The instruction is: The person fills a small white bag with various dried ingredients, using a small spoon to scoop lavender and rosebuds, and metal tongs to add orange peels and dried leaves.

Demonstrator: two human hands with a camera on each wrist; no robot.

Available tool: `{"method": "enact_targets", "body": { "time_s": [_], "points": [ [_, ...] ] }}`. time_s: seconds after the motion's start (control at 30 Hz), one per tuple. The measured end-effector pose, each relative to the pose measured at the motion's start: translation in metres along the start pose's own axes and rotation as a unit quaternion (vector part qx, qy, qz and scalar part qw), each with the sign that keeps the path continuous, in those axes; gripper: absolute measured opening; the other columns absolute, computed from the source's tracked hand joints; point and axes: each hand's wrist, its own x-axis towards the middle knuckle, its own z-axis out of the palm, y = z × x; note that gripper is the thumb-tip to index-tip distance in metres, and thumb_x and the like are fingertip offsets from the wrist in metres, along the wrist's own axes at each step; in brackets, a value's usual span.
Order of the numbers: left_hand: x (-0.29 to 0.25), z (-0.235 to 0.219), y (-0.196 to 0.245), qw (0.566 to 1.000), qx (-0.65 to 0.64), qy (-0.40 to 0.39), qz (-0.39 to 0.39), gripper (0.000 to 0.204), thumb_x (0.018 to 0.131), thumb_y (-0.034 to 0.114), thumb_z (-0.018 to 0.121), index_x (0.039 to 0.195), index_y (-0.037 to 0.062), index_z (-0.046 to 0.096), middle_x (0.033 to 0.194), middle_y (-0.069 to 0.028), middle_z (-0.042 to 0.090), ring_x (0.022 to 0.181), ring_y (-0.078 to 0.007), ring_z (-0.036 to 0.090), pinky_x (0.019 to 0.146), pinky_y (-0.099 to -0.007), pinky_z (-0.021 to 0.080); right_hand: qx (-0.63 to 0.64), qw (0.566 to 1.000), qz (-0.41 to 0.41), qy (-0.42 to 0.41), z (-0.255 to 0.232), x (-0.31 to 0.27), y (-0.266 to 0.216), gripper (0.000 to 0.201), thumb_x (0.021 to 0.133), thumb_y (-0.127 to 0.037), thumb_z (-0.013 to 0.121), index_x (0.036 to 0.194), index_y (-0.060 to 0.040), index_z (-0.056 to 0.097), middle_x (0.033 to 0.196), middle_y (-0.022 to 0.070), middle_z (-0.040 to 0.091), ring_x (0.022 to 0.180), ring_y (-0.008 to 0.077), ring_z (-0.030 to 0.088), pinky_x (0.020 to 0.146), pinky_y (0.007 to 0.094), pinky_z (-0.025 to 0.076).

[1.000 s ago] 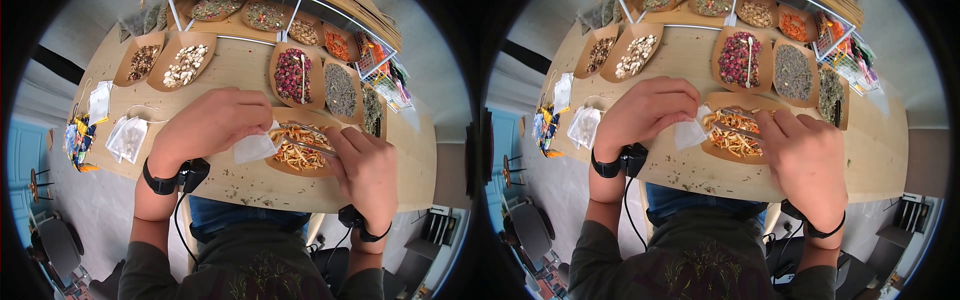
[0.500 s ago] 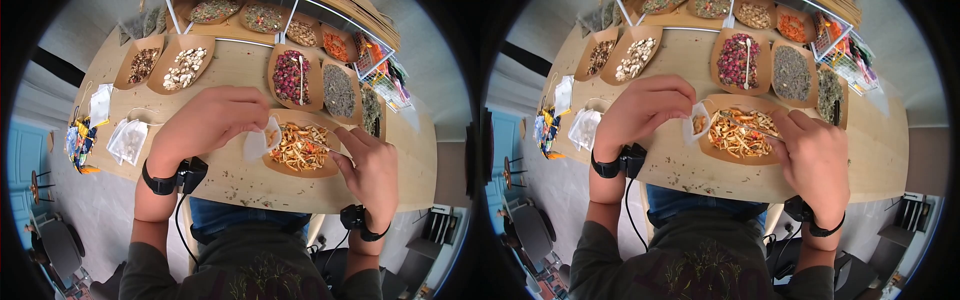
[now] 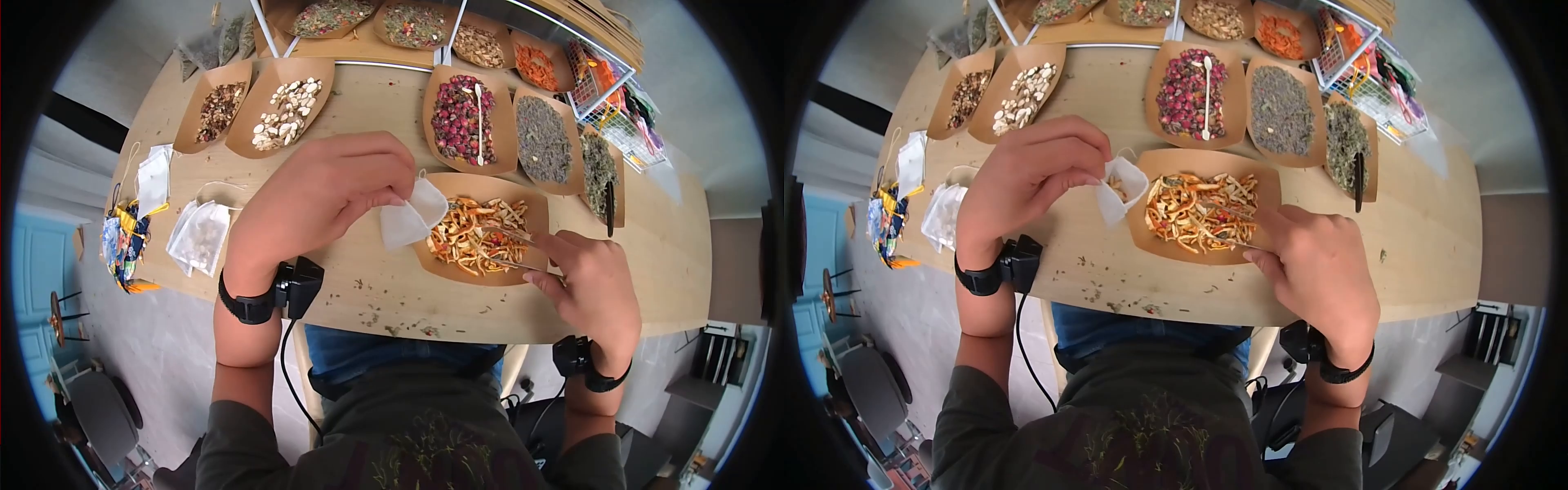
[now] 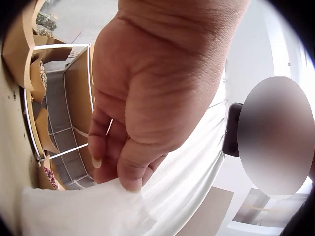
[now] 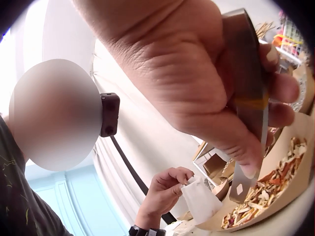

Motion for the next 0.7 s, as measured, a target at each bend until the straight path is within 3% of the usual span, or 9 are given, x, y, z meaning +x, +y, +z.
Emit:
{"method": "enact_targets", "body": {
  "time_s": [0.4, 0.7],
  "points": [
    [0.0, 0.003, -0.002, 1.0, 0.014, -0.011, 0.004, 0.01, 0.093, 0.0, 0.078, 0.099, 0.0015, 0.07, 0.105, -0.0087, 0.072, 0.091, -0.0299, 0.072, 0.078, -0.0382, 0.057, -0.014, 0.999, 0.024, -0.037, 0.015, -0.002, 0.005, 0.02, 0.091, -0.022, 0.084, 0.097, -0.0065, 0.072, 0.091, 0.0123, 0.076, 0.085, 0.0388, 0.073, 0.076, 0.0511, 0.054],
    [-0.001, 0.006, -0.004, 1.0, 0.007, -0.019, 0.008, 0.009, 0.094, 0.001, 0.078, 0.099, 0.0015, 0.07, 0.106, -0.0087, 0.072, 0.089, -0.0291, 0.071, 0.075, -0.0382, 0.056, 0.034, 0.998, 0.047, -0.04, -0.003, -0.011, 0.015, 0.039, 0.083, -0.02, 0.087, 0.12, -0.0104, 0.081, 0.093, 0.0112, 0.076, 0.087, 0.038, 0.074, 0.077, 0.0494, 0.055]
  ]
}}
